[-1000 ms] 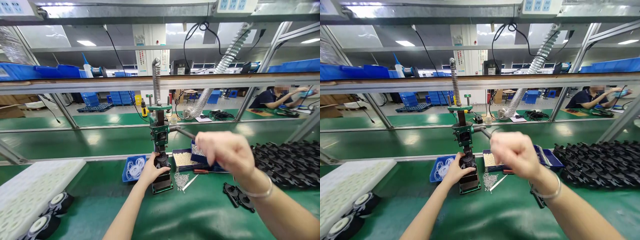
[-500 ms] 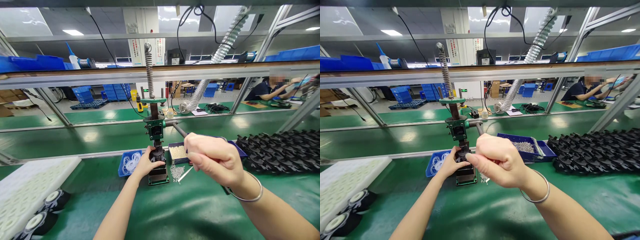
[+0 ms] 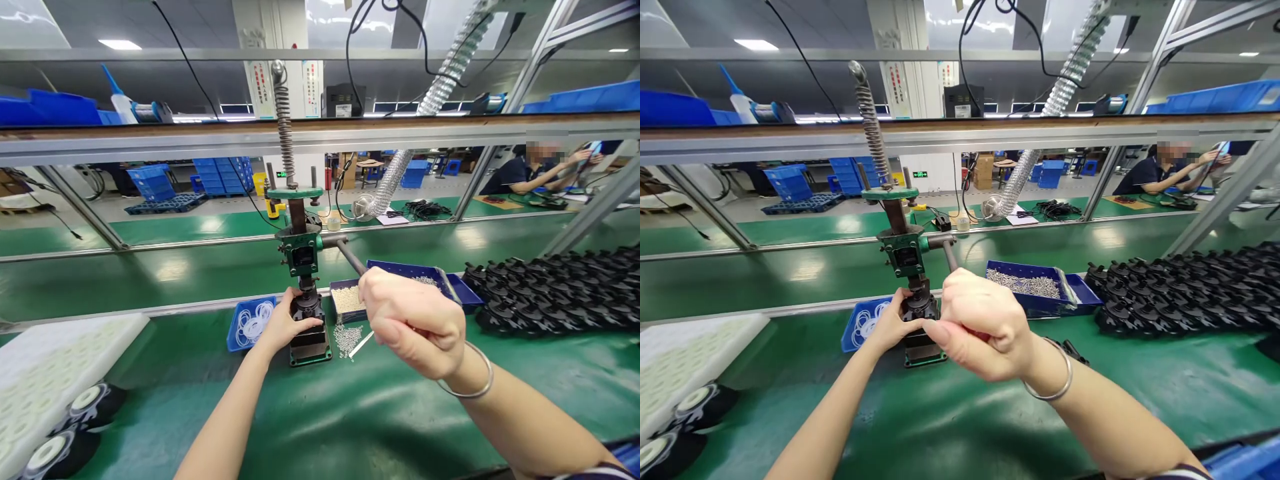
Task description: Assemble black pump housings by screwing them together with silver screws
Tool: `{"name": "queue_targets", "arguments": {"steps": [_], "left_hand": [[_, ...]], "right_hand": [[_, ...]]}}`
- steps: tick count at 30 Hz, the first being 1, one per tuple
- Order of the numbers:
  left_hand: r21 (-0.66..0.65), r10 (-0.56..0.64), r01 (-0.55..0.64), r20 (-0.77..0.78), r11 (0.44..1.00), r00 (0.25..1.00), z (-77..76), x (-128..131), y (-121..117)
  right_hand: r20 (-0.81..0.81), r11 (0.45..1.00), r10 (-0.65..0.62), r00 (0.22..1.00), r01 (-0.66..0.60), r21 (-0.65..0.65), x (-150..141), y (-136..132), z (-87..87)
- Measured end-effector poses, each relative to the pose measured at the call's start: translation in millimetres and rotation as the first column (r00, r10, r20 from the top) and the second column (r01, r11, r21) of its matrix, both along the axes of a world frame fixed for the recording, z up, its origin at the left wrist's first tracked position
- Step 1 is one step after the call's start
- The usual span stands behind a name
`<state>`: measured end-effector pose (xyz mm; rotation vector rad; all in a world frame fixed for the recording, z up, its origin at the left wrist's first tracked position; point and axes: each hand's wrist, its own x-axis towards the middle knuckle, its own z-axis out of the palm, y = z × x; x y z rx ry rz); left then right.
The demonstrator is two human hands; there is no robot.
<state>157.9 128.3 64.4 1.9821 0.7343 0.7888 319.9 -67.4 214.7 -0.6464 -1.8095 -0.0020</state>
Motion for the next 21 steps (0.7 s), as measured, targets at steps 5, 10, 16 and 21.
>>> {"name": "queue_targets", "arguments": {"steps": [5,10,16,21], "left_hand": [[0.002,-0.024,0.024,-0.013,1.000,1.000,-2.2,1.1,0.4],[0.057,0.035,-0.032,-0.045,0.998,0.998,3.3,1.8,2.5],[0.131,0.188,-0.179,-0.059,0.975,0.980,-13.8,-21.6,-51.7],[-0.074,0.035,-0.043,-0.105,0.996,0.994,-77.1,-28.1,-123.4]], "right_hand": [[-0.041,0.983,-0.043,0.998,0.049,0.176,-3.3,7.4,-34.3],[-0.041,0.983,0.006,0.999,0.002,0.182,4.6,17.0,1.6],[-0.175,0.989,-0.146,0.974,0.140,-0.047,33.9,42.2,71.8],[0.386,0.659,-0.470,0.794,0.607,-0.445,113.6,58.9,24.4]]}}
